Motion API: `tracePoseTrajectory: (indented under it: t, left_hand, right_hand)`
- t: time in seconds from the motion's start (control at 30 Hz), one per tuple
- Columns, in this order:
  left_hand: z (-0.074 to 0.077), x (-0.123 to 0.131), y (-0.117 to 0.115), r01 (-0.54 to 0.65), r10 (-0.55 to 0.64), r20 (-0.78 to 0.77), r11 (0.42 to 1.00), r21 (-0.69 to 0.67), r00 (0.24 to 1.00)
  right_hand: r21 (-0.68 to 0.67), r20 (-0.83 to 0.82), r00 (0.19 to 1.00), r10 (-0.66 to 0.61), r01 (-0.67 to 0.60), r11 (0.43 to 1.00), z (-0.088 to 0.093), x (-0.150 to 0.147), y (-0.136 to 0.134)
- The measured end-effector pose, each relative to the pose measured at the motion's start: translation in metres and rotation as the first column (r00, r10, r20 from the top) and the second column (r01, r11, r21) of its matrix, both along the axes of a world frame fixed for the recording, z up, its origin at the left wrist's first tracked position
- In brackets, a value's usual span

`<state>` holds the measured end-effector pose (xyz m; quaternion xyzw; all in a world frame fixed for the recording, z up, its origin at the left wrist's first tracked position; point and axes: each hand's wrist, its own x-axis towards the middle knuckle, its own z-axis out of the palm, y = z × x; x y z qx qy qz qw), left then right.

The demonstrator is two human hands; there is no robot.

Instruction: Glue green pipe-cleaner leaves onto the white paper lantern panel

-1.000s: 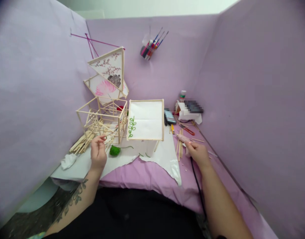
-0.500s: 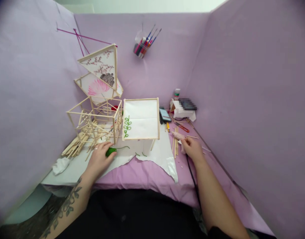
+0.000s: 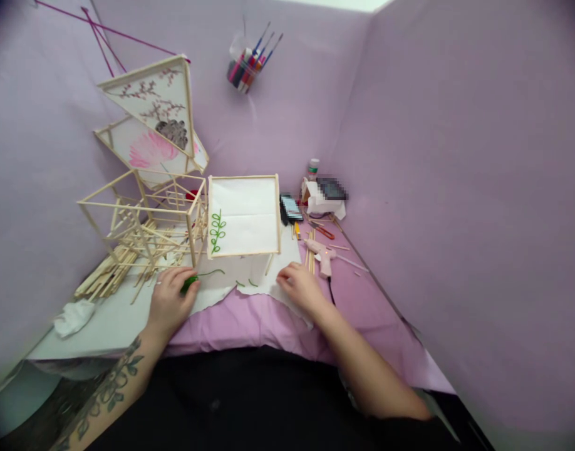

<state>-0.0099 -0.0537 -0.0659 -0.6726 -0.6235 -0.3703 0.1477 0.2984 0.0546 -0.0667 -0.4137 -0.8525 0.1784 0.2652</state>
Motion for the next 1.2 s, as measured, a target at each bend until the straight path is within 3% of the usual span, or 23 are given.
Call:
tracePoseTrajectory:
  t: [0.07,0.2,0.37,0.5,0.67,0.8,0.97,1.1,1.2]
  left_hand:
    - [0.0,0.002,0.0,0.026,-0.026,0.007,1.0,-0.015,1.0]
    - [-0.002,0.0,0.0,0.033,-0.032,0.028,0.999,-0.017,0.999]
    - [0.0,0.0,-0.001,0.026,-0.026,0.052,1.0,-0.007,0.998]
    - [0.01,0.026,0.001,-0.016,0.016,0.191,1.0,-0.002,0.982]
    - [0.019,0.078,0.024,0.212,-0.084,0.557,0.963,-0.169,0.826]
    - [0.013,0.096,0.038,0.276,-0.018,0.748,0.935,-0.222,0.663]
    - [0.006,0.093,0.034,0.323,-0.092,0.757,0.932,-0.163,0.647]
    - [0.007,0.093,0.035,0.401,-0.074,0.853,0.901,-0.165,0.517]
    - [0.006,0.094,0.037,0.421,-0.066,0.9,0.897,-0.136,0.432]
  right_hand:
    - [-0.038,0.079,0.997,0.01,-0.007,0.999,0.0,-0.031,-0.019]
    - [-0.015,0.207,0.959,-0.194,0.201,0.979,-0.003,-0.066,-0.035]
    - [0.002,0.277,0.948,-0.158,0.163,0.987,-0.007,-0.072,-0.034]
    - [0.001,0.3,0.939,-0.169,0.177,0.984,-0.01,-0.074,-0.033]
    - [0.039,-0.032,0.964,-0.262,0.263,0.964,-0.014,-0.066,-0.027]
    - [0.161,-0.239,0.961,-0.139,0.18,0.97,-0.017,-0.059,-0.025]
    - [0.286,-0.217,0.976,0.0,0.063,0.956,-0.021,-0.066,-0.028]
    - [0.35,-0.146,0.989,0.03,0.023,0.936,-0.022,-0.074,-0.032]
    - [0.323,-0.235,0.971,0.05,0.029,0.946,-0.019,-0.072,-0.034]
